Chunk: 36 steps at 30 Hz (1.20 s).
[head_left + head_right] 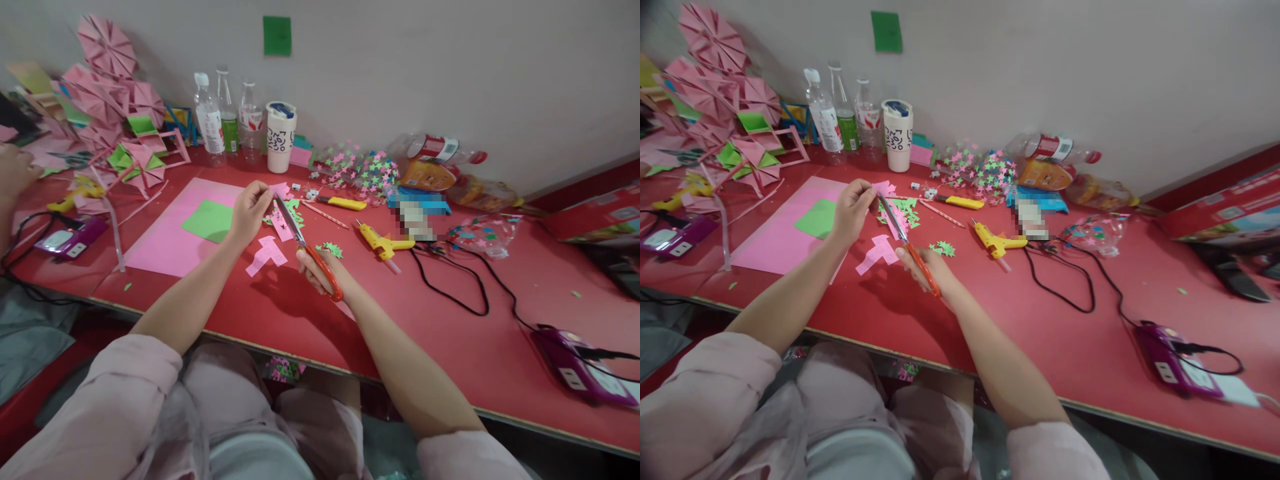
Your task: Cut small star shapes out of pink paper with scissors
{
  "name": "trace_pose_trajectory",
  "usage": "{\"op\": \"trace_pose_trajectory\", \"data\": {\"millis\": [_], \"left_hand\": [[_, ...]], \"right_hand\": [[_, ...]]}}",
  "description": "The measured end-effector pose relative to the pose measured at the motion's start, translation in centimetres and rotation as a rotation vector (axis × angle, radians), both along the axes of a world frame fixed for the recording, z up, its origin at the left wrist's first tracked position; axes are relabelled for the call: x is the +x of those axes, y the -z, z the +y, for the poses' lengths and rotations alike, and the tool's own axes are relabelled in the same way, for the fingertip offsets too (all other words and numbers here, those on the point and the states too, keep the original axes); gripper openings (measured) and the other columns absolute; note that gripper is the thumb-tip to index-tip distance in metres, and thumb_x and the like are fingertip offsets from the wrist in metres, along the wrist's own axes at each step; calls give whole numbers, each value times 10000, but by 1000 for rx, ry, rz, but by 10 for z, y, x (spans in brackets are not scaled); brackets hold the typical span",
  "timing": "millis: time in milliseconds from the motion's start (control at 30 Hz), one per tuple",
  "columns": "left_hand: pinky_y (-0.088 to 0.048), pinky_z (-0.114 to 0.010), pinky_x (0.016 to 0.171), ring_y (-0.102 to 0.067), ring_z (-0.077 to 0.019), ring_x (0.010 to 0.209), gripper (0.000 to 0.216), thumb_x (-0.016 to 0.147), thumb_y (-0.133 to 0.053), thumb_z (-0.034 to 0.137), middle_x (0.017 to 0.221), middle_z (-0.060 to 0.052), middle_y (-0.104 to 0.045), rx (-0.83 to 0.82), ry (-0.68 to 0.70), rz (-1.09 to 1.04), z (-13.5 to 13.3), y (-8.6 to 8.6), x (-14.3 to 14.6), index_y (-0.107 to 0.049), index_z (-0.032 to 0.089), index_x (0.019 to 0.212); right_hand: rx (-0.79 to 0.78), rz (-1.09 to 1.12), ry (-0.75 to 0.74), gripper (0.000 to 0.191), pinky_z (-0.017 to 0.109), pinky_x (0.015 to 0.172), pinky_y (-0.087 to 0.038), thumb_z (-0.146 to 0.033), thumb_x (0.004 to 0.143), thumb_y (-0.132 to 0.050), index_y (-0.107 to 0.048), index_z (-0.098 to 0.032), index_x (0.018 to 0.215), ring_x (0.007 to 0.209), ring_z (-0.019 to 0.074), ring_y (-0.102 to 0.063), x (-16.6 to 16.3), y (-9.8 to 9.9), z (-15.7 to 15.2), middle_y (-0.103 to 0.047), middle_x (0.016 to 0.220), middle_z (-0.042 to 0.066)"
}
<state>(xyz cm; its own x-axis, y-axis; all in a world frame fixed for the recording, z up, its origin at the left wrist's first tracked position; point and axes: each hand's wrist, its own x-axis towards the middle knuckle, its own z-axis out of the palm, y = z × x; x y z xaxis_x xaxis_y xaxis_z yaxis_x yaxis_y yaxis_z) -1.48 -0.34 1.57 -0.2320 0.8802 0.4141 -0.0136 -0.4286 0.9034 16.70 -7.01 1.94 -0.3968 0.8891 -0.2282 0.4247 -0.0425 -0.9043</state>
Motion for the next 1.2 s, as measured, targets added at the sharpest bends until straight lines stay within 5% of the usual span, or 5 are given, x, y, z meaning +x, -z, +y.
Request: {"op": "trace_pose_trajectory", "data": {"millis": [1200], "left_hand": [[-350, -164, 460, -429, -33, 429, 202, 783, -526, 119, 449, 68, -463, -11, -20, 39, 3, 3, -1, -479, 180, 596]], "right_hand": [[-53, -5, 29, 452, 187, 280, -275, -562, 857, -496, -435, -192, 604, 243, 59, -290, 0, 2, 4, -319, 308, -87]]}}
